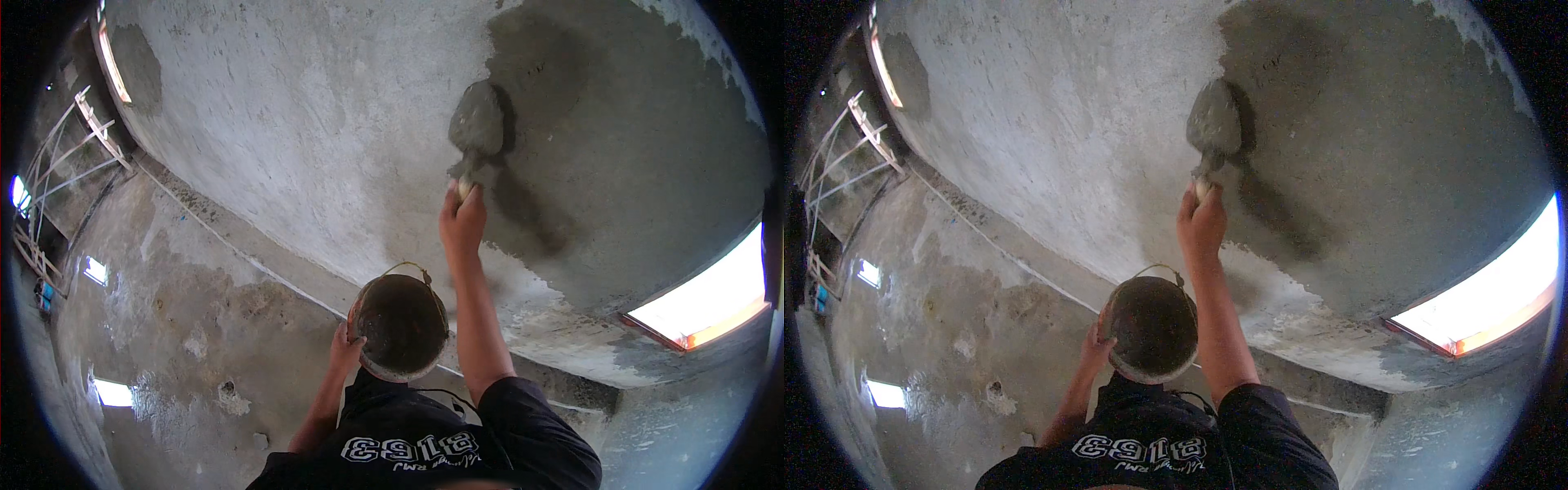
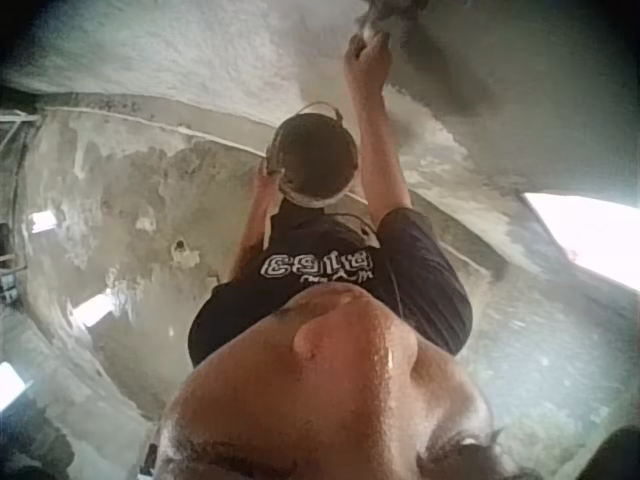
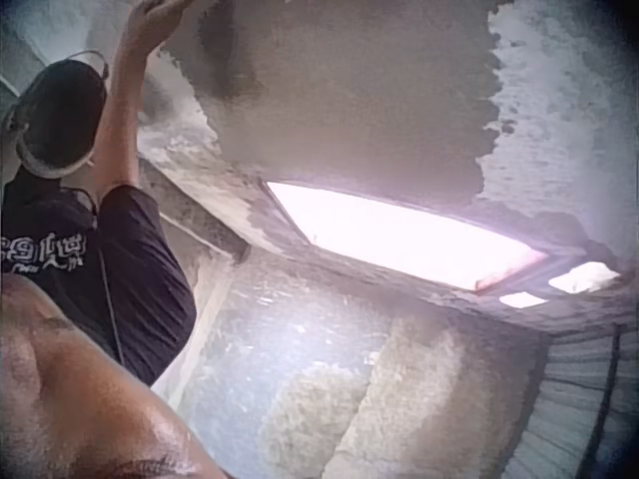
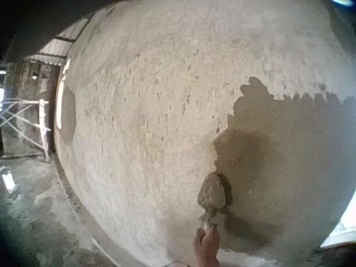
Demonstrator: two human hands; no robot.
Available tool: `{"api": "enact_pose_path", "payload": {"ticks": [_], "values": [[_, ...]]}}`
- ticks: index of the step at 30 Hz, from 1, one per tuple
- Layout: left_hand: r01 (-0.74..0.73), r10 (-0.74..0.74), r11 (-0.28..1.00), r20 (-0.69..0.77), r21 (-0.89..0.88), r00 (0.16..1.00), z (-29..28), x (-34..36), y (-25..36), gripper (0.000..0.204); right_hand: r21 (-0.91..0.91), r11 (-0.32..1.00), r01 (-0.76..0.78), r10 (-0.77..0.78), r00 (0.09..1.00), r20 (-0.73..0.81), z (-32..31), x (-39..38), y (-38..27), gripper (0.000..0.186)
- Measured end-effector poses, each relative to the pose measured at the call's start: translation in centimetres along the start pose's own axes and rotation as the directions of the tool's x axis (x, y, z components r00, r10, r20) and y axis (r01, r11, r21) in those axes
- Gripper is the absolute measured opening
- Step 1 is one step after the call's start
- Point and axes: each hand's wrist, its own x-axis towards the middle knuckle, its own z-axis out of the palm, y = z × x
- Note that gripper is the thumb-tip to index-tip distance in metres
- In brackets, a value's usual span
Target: The person scoops plaster from a bucket using a trowel and applies it onto the wall.
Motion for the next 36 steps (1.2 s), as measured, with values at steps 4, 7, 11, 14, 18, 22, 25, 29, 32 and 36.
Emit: {"api": "enact_pose_path", "payload": {"ticks": [4,7,11,14,18,22,25,29,32,36], "values": [[-0.040,0.042,0.998,0.041,-0.044,0.998,-0.2,0.4,0.9,0.044,-0.034,0.996,-0.087,0.089,0.994,0.065,-0.7,0.5,0.4,0.031],[-0.133,0.136,0.986,0.024,-0.100,0.990,0.1,1.4,-0.3,0.043,-0.092,0.988,-0.125,0.129,0.991,0.037,-0.3,-3.5,0.8,0.031],[-0.059,0.059,0.998,-0.006,0.037,0.998,0.5,2.3,-2.6,0.045,0.024,0.983,-0.183,0.180,0.980,0.082,-0.7,-6.8,0.8,0.029],[-0.038,0.044,0.994,0.056,-0.098,0.997,0.5,2.0,-3.3,0.047,-0.035,0.993,-0.112,0.115,0.989,0.091,-2.0,-4.9,0.8,0.029],[-0.062,0.062,0.997,0.014,-0.049,0.998,0.6,1.6,-2.4,0.043,-0.124,0.989,-0.084,0.096,0.990,0.099,-2.8,-0.9,0.6,0.030],[-0.074,0.074,0.997,0.047,0.014,0.996,0.7,1.3,-2.0,0.036,-0.119,0.976,-0.182,0.197,0.972,0.128,-2.9,-2.6,0.0,0.031],[-0.051,0.052,0.998,0.028,-0.036,0.998,1.1,1.9,-2.7,0.034,0.045,0.989,-0.139,0.129,0.977,0.169,-3.2,-3.5,-0.3,0.032],[-0.027,0.034,0.992,0.050,-0.123,0.998,1.6,2.2,-3.8,0.034,-0.067,0.997,0.028,-0.019,0.993,0.121,-3.4,0.5,-0.5,0.031],[-0.064,0.063,0.997,-0.007,-0.036,0.998,1.8,1.9,-3.7,0.035,-0.128,0.991,0.023,-0.014,0.997,0.071,-3.3,3.0,-0.6,0.031],[-0.087,0.087,0.996,-0.006,-0.030,0.996,1.9,1.9,-1.8,0.036,-0.235,0.972,-0.022,0.086,0.960,0.267,-1.6,0.7,-0.4,0.033]]}}
